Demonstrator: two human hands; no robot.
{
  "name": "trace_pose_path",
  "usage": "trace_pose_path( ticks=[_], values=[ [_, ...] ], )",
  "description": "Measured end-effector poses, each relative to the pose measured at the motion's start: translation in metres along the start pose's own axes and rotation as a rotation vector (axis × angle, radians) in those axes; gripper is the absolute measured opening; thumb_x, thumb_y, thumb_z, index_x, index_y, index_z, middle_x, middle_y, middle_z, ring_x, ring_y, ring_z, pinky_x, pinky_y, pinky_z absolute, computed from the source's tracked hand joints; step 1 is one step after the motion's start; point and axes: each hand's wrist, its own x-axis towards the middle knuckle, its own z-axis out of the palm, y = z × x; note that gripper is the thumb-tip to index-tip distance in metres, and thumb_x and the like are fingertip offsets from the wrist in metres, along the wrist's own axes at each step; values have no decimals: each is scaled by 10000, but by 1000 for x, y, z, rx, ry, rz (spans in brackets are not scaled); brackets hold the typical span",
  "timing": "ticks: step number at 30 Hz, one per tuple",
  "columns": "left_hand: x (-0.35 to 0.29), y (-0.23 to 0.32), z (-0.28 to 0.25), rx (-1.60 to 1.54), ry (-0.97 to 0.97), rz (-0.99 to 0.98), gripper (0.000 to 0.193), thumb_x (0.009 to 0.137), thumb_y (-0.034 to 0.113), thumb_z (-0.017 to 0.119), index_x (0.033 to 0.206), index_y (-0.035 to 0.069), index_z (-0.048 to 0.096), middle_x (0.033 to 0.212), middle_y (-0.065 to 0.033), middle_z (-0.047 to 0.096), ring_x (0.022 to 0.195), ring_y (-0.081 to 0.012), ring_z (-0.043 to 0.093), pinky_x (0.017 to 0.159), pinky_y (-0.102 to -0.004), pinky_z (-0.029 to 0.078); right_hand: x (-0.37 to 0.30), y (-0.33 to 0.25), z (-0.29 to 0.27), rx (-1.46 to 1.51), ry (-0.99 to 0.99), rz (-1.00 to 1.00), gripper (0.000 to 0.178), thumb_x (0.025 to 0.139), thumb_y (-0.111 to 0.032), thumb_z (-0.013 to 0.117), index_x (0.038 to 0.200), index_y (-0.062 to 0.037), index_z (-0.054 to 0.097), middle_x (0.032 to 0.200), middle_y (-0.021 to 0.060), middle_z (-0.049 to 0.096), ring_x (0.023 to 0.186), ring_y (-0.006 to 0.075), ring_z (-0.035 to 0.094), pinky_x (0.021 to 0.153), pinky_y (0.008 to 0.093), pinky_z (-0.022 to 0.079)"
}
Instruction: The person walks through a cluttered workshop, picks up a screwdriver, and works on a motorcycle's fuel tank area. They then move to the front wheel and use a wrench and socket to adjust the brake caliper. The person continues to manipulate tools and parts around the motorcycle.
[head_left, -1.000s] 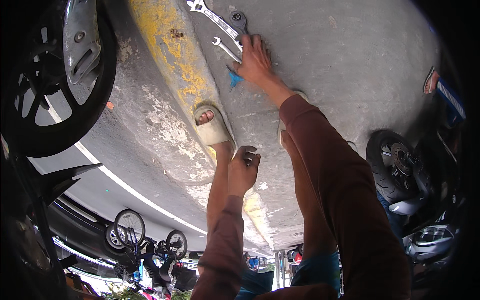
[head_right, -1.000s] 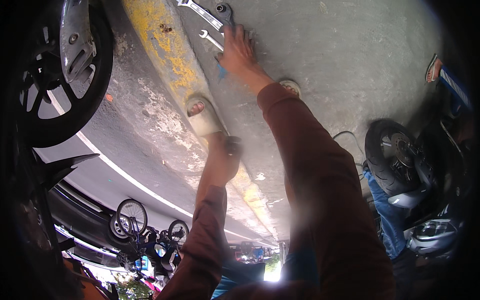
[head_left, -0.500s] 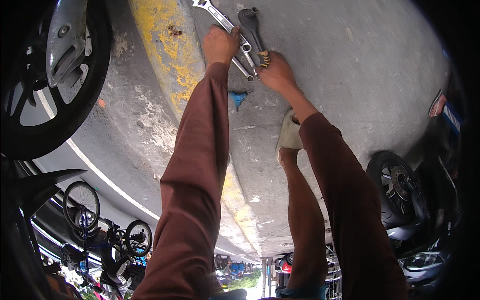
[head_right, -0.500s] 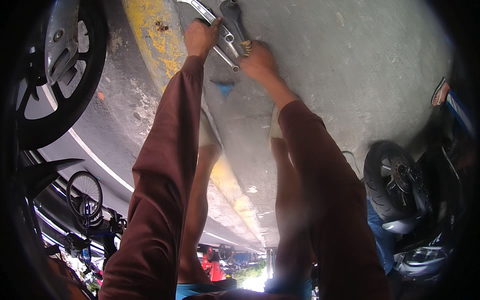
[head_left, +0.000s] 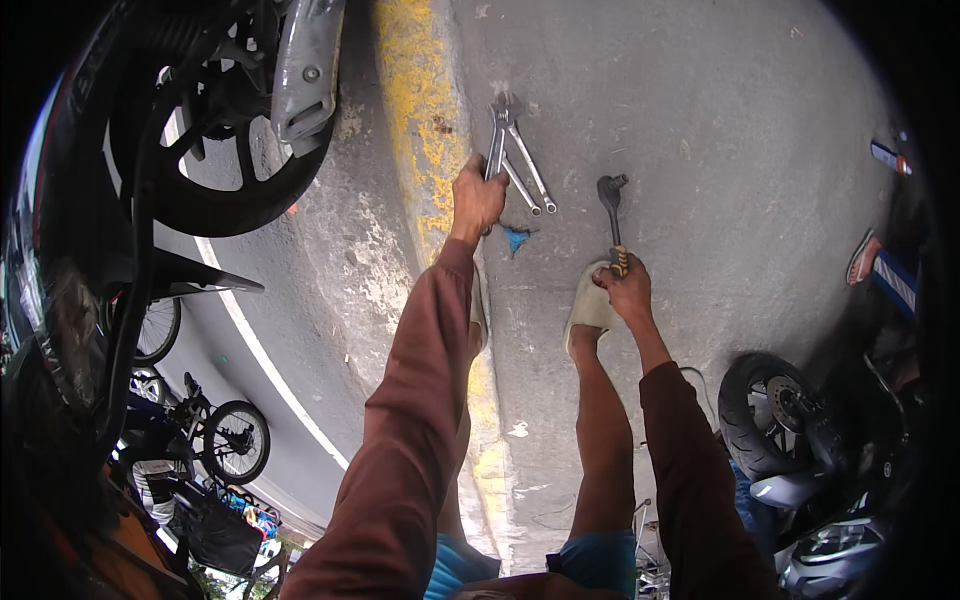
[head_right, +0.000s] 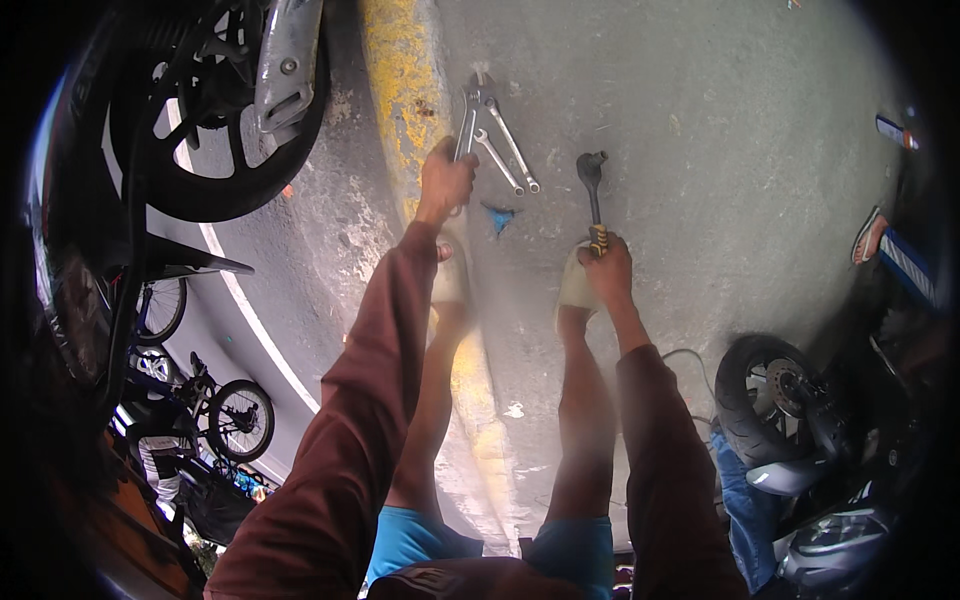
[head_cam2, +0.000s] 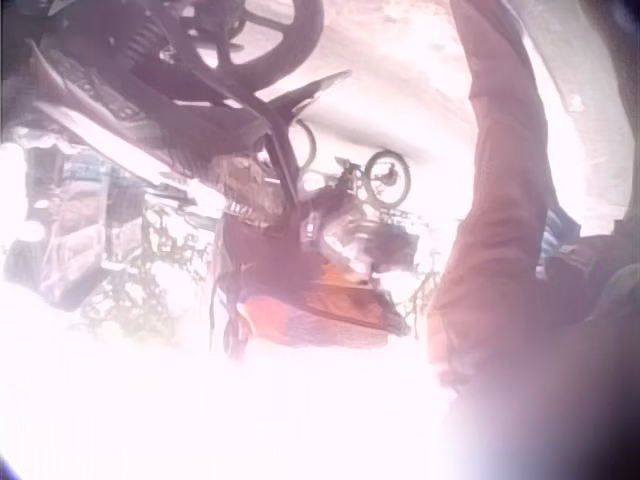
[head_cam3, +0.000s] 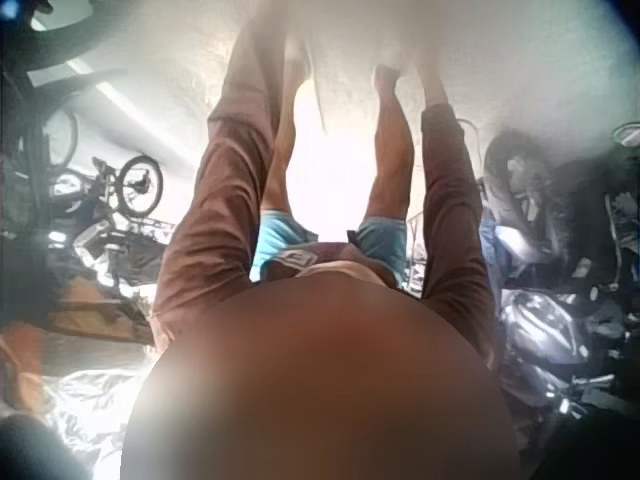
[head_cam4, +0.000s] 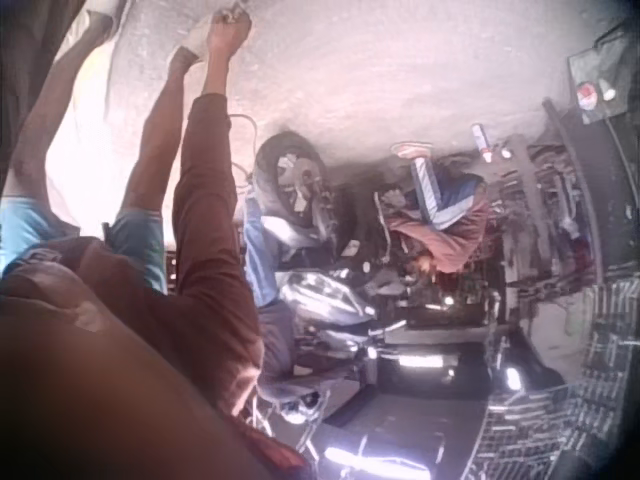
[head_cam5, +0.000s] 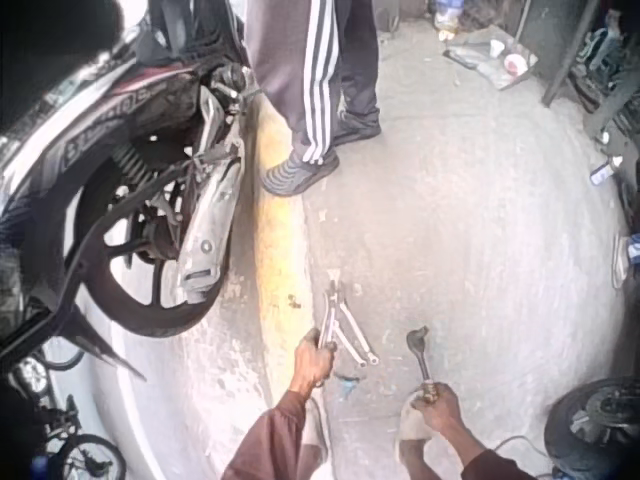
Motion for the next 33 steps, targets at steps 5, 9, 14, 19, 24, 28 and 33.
trace_pose_path(
  ticks=[5,9,14,19,24,28,33],
  values=[
    [-230,-4,-85,11,11,-12,327,871,241,739,969,-19,568,862,-251,672,823,-388,662,778,-472,498,-137,6,-78,-196,-75,59,424,750,-215,805,1079,22,680,1045,255,712,1000,445,683,890,486,537],
    [-412,-18,-160,-40,11,-239,507,926,356,714,1350,95,620,1096,-297,726,1098,-463,690,935,-470,539,-244,4,-136,-313,-172,-46,419,767,-252,810,1064,13,678,1026,238,733,994,422,707,877,495,562],
    [-556,-84,-227,43,152,-267,417,991,353,640,1293,70,594,662,-137,646,556,-251,654,537,-428,525,-356,-26,-191,-430,-299,-113,485,833,-372,792,1118,7,692,1074,260,738,1055,415,712,913,487,566],
    [-655,-146,-298,-166,41,-396,295,1026,259,607,1205,26,584,813,-184,738,557,-263,700,515,-419,559,-486,-112,-198,-503,-287,-162,584,910,-485,687,1169,38,671,1118,307,714,1097,467,682,968,519,534],
    [-753,-206,-363,-558,95,-218,151,1045,114,570,1109,-1,497,939,-162,749,538,-235,676,461,-369,551,-611,-184,-139,-432,-307,-358,566,927,-414,683,1217,67,619,1162,310,705,1064,459,701,905,506,558],
    [-812,-271,-400,-632,197,-230,141,1030,142,603,1038,52,495,776,-82,632,506,-142,534,420,-324,415,-674,-211,-62,-270,-413,-197,482,905,-259,751,1240,37,571,975,189,726,832,320,729,743,456,574],
    [-844,-356,-419,-414,547,-252,285,1026,300,627,1139,47,562,762,-91,664,624,-183,626,558,-369,499,-730,-242,24,-224,-584,-339,329,968,-150,726,1152,-7,493,744,72,615,493,139,558,378,315,430]
  ],
)
